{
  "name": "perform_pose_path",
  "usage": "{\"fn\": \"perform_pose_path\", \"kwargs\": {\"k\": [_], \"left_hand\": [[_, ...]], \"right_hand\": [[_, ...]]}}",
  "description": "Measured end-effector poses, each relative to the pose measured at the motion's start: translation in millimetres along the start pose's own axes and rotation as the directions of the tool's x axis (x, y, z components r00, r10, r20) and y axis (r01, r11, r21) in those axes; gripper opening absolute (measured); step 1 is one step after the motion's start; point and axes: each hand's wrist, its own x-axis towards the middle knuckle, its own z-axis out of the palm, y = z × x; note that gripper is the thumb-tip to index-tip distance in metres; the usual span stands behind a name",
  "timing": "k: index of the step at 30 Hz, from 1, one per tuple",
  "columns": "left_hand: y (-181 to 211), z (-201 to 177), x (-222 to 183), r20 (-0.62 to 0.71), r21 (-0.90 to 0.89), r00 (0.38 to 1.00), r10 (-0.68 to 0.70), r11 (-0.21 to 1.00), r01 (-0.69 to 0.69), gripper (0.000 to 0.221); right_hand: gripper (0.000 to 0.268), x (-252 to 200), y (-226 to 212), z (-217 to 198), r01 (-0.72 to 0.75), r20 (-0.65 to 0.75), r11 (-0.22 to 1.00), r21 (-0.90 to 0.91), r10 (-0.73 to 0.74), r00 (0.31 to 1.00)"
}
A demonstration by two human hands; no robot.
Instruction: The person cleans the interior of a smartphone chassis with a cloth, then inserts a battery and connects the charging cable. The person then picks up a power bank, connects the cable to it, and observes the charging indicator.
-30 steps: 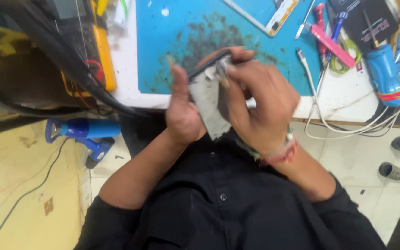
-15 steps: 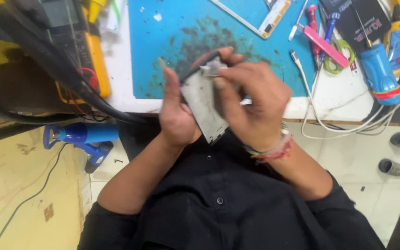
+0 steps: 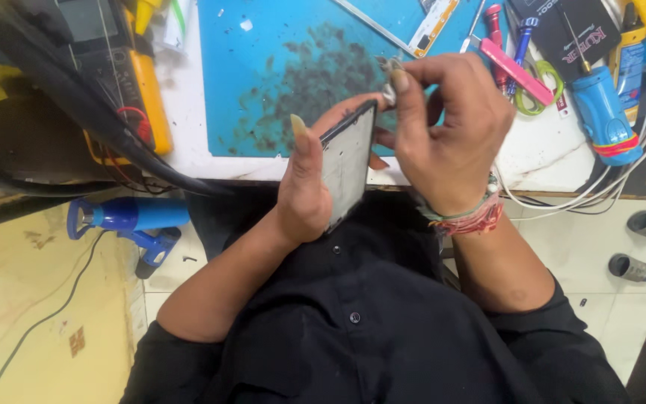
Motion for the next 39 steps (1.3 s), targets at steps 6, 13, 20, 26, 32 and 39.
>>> {"fn": "perform_pose_path", "kwargs": {"k": [6, 13, 20, 26, 32, 39], "left_hand": [[5.8, 4.4, 10.6, -0.035, -0.206, 0.999, -0.034, 0.978, 0.027, 0.088], [8.8, -0.6, 8.9, -0.022, -0.318, 0.999, 0.031, 0.947, -0.037, 0.084], [20.8, -14.2, 13.8, -0.075, -0.461, 0.996, 0.045, 0.884, -0.075, 0.085], [22.1, -8.4, 18.7, -0.035, -0.616, 0.999, -0.001, 0.787, -0.021, 0.083], [40.2, -28.1, 16.7, -0.066, -0.468, 0.992, 0.104, 0.875, -0.123, 0.085], [26.2, -14.2, 13.5, -0.048, -0.493, 0.996, 0.073, 0.866, -0.087, 0.087]], "right_hand": [[0.010, -26.5, -31.1, 14.8, 0.029, 0.017, 0.983, 0.183, -0.032, 0.999], [0.014, -35.1, -36.4, 19.7, 0.171, 0.089, 0.966, 0.194, -0.191, 0.977], [0.013, -31.8, -28.2, 21.3, 0.258, 0.193, 0.943, 0.210, -0.299, 0.935], [0.020, -32.7, -29.4, 18.5, 0.319, 0.176, 0.933, 0.165, -0.346, 0.922], [0.017, -43.2, -10.0, -0.6, 0.164, 0.356, 0.904, 0.395, -0.316, 0.879], [0.016, -25.2, -27.1, 14.5, 0.085, 0.055, 0.955, 0.286, -0.105, 0.993]]}}
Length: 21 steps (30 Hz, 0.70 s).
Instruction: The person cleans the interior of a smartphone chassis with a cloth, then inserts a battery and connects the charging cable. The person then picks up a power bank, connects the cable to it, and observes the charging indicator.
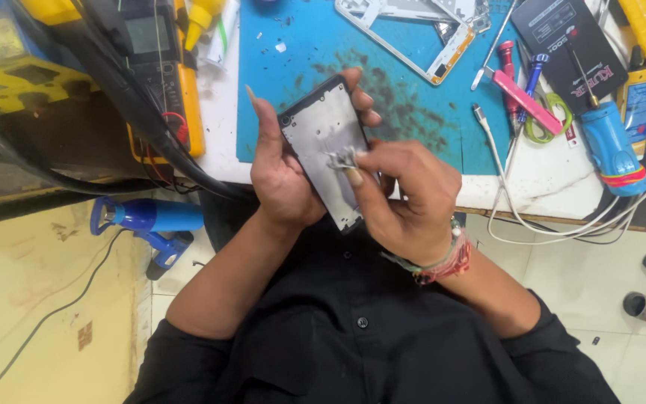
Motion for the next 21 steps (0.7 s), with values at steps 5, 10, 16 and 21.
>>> {"fn": "perform_pose_path", "kwargs": {"k": [5, 10, 16, 21], "left_hand": [[-4.7, 1.9, -7.8, 0.025, 0.061, 0.999, 0.024, 0.998, -0.026, 0.085], [-8.2, 2.0, -13.6, 0.018, 0.013, 1.000, -0.011, 1.000, 0.010, 0.081], [-16.4, -2.8, -14.0, -0.005, 0.267, 0.997, 0.077, 0.961, -0.073, 0.073], [-17.8, 0.0, -19.8, 0.001, 0.197, 1.000, 0.008, 0.980, -0.008, 0.074]], "right_hand": [[0.016, 20.4, -10.7, 3.1, 0.095, 0.010, 0.991, -0.089, -0.095, 0.995], [0.012, 29.5, -14.8, 7.0, 0.021, -0.024, 0.987, -0.160, -0.025, 0.999], [0.010, 24.6, -24.4, 18.6, 0.065, -0.009, 0.991, -0.113, -0.067, 0.998], [0.007, 32.1, -15.4, 8.5, -0.005, -0.014, 0.986, -0.168, 0.003, 1.000]]}}
